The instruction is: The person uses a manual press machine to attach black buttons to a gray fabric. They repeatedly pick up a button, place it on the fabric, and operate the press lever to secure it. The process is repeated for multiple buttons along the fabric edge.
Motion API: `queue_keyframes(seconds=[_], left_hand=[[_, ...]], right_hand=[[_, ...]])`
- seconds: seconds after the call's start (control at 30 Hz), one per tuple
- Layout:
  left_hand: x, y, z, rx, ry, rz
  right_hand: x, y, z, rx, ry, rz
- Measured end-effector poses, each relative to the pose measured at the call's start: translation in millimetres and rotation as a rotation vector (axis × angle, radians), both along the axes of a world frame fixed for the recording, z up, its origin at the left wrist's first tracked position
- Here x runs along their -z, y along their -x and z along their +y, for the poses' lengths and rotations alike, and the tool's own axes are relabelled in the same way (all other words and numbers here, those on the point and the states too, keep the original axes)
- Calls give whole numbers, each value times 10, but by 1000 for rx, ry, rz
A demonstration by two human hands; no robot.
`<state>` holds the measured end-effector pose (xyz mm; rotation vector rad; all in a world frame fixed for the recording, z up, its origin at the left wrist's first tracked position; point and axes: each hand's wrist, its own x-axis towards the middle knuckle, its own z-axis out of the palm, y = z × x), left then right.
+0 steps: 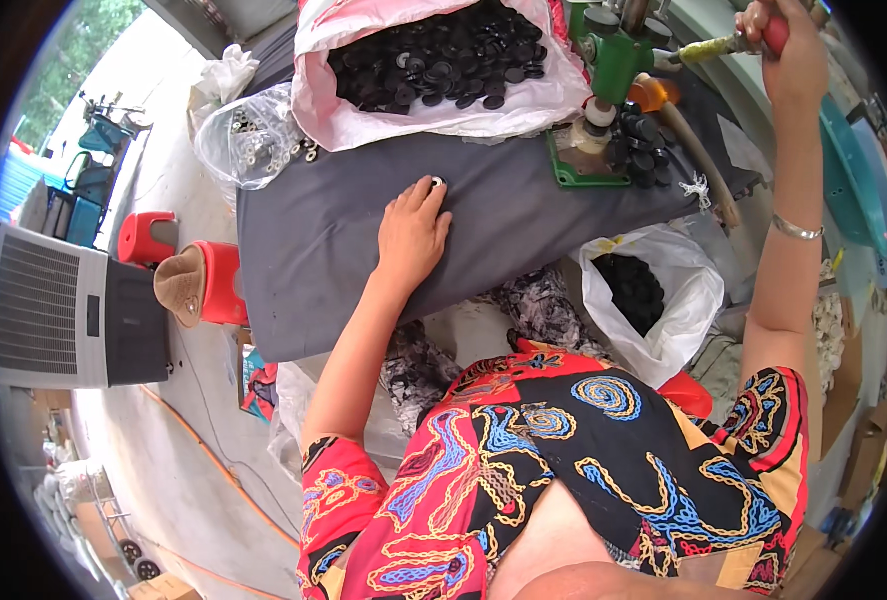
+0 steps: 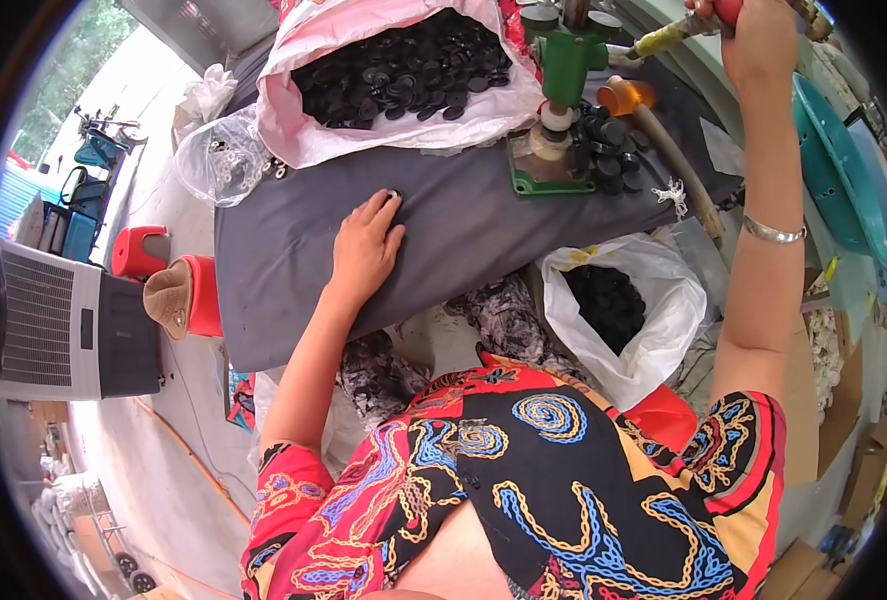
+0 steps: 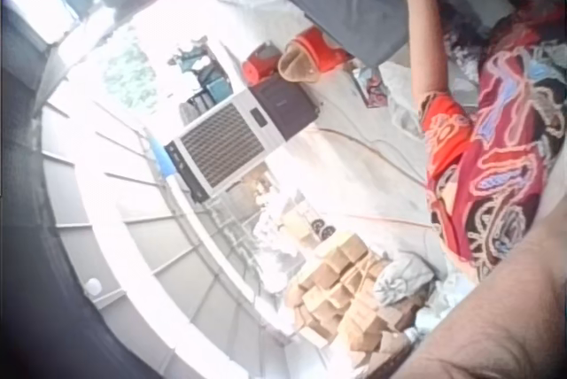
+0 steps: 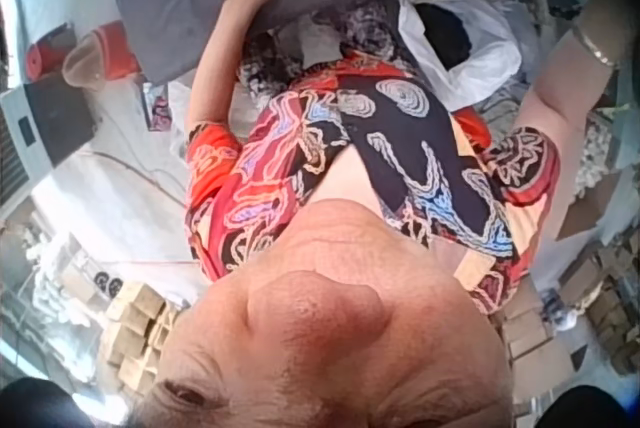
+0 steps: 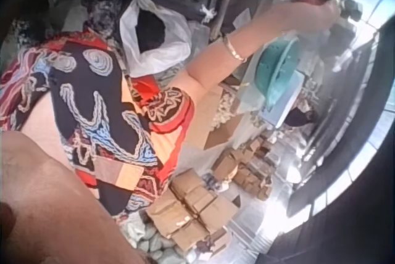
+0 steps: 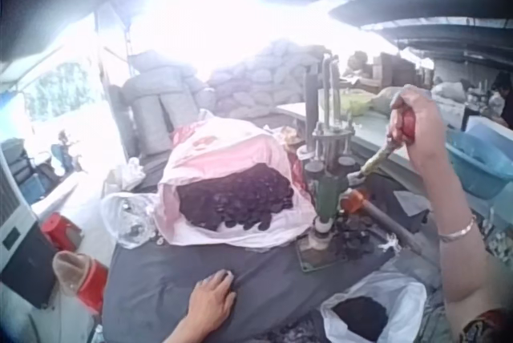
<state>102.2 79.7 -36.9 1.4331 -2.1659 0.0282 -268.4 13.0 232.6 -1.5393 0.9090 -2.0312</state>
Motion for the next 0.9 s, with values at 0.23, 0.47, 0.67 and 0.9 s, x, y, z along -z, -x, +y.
queue_keyframes(seconds=[0.23,0.47,0.67,0.9], left_hand=[[-251,-157,-367,23,111,183],[-306,-585,-2131,-207,203,84],[-108,-447,-2665,-403,35,-177],[-68,-437,-2455,-342,290,-73]], right_hand=[[-46,-48,-67,0,27,-48],[-81,-65,-98,42,-2,-10],[-22,25,-163,10,34,9],[54,563,-304,-270,-13,52]])
